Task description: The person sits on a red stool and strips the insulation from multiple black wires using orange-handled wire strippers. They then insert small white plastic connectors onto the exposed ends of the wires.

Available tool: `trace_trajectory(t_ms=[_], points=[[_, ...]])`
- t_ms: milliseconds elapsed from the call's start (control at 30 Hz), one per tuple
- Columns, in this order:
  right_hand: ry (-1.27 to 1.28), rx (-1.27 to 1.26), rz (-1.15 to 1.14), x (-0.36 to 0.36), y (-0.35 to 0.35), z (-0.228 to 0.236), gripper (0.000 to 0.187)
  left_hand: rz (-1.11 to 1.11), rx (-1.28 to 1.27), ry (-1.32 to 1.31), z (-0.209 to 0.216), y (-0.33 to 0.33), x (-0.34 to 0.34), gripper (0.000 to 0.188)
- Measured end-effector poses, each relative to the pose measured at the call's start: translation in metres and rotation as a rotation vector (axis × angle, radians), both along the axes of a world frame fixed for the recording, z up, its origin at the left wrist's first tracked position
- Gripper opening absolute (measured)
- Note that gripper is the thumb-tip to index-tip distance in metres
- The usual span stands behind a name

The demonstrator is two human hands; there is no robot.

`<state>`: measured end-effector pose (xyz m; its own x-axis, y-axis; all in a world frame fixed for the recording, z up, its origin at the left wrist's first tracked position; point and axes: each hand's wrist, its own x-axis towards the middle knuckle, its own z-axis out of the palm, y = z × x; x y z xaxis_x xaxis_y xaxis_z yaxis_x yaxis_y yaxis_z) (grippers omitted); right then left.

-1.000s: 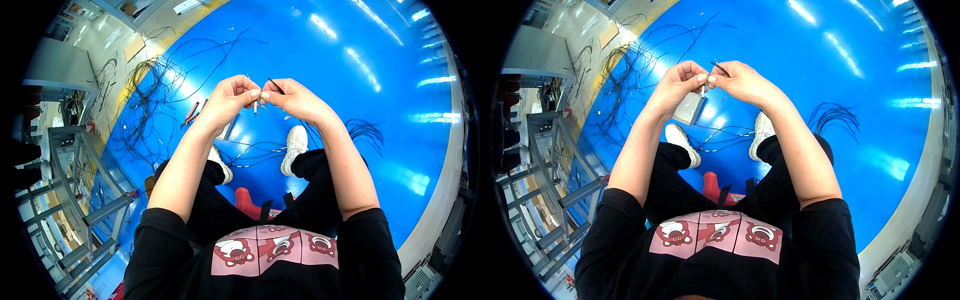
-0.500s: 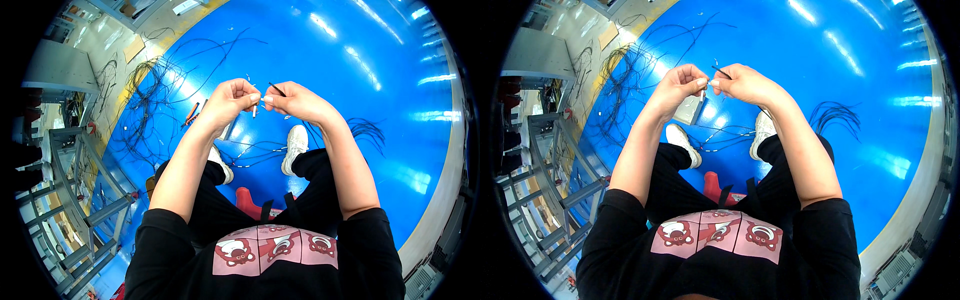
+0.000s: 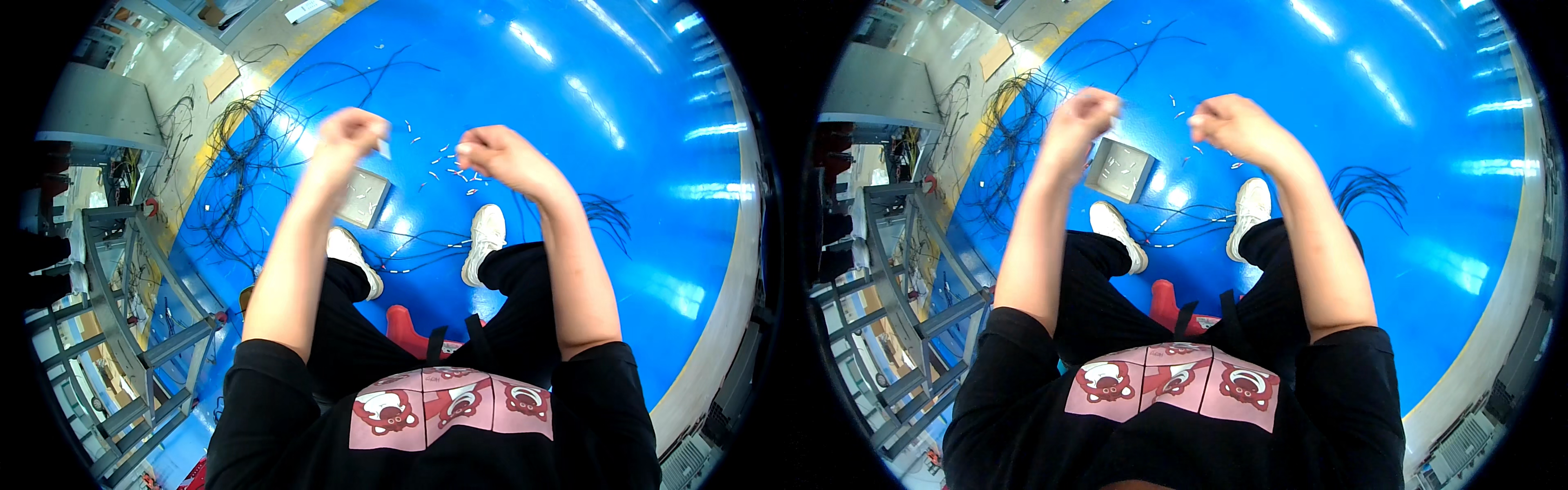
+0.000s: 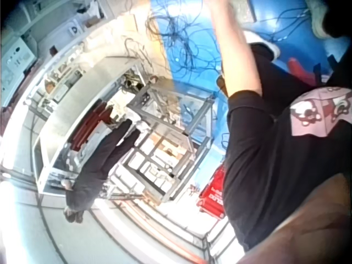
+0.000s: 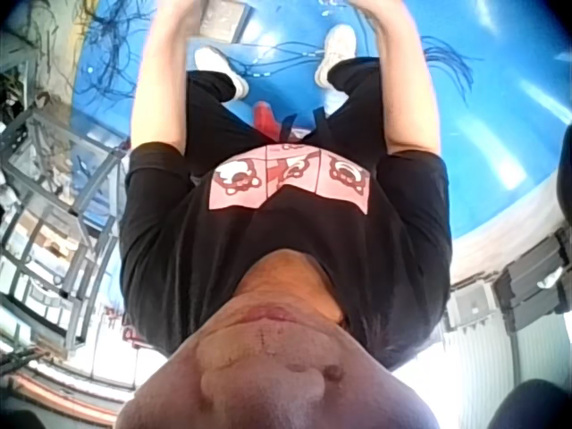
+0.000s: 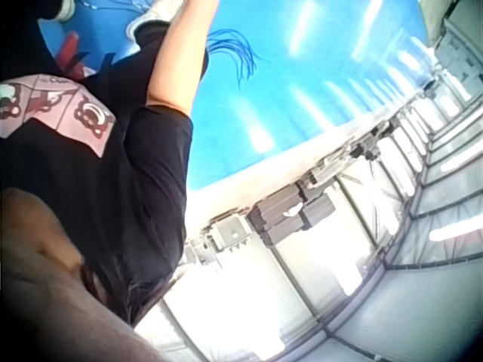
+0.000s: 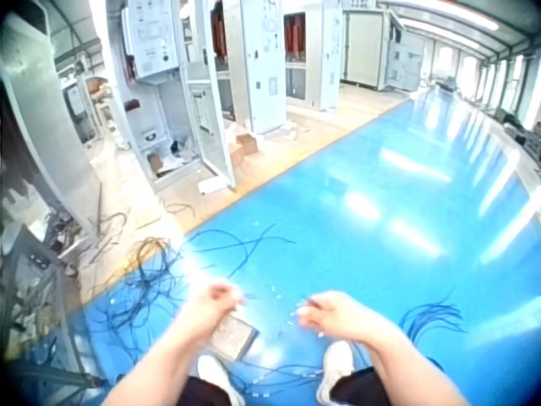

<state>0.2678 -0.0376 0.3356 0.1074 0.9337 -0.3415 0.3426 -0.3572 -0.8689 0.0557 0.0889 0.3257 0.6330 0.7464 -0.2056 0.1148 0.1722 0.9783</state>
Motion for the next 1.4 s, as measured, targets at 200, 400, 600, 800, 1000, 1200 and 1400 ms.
trace_trajectory(t_ms=[200, 400, 600, 800, 1000, 1200, 1400], points=[[0.19, 0.115, -0.207, -0.031, 0.013, -0.002, 0.025, 0.105, -0.042, -0.105, -0.003, -0.017, 0.028, 0.014], [0.393, 0.009, -0.324, -0.036, 0.017, -0.003, 0.025, 0.216, 0.038, -0.247, -0.013, -0.034, 0.05, 0.011], [0.257, 0.055, -0.261, -0.047, 0.011, -0.003, 0.024, 0.339, 0.25, -0.271, -0.029, -0.035, 0.049, 0.007], [0.318, -0.023, -0.202, -0.045, -0.003, 0.001, 0.024, 0.642, 0.159, -0.261, 0.006, 0.056, -0.03, 0.019], [0.327, 0.05, -0.202, -0.042, 0.014, 0.009, 0.023, 0.739, 0.233, 0.102, -0.031, 0.069, -0.214, 0.014], [0.132, 0.075, -0.305, -0.025, 0.014, 0.0, 0.025, 1.024, 0.075, 0.362, -0.054, 0.0, -0.358, 0.009], [0.171, 0.039, -0.255, -0.018, 0.011, -0.001, 0.023, 1.062, -0.124, 0.46, -0.083, -0.082, -0.456, 0.01]])
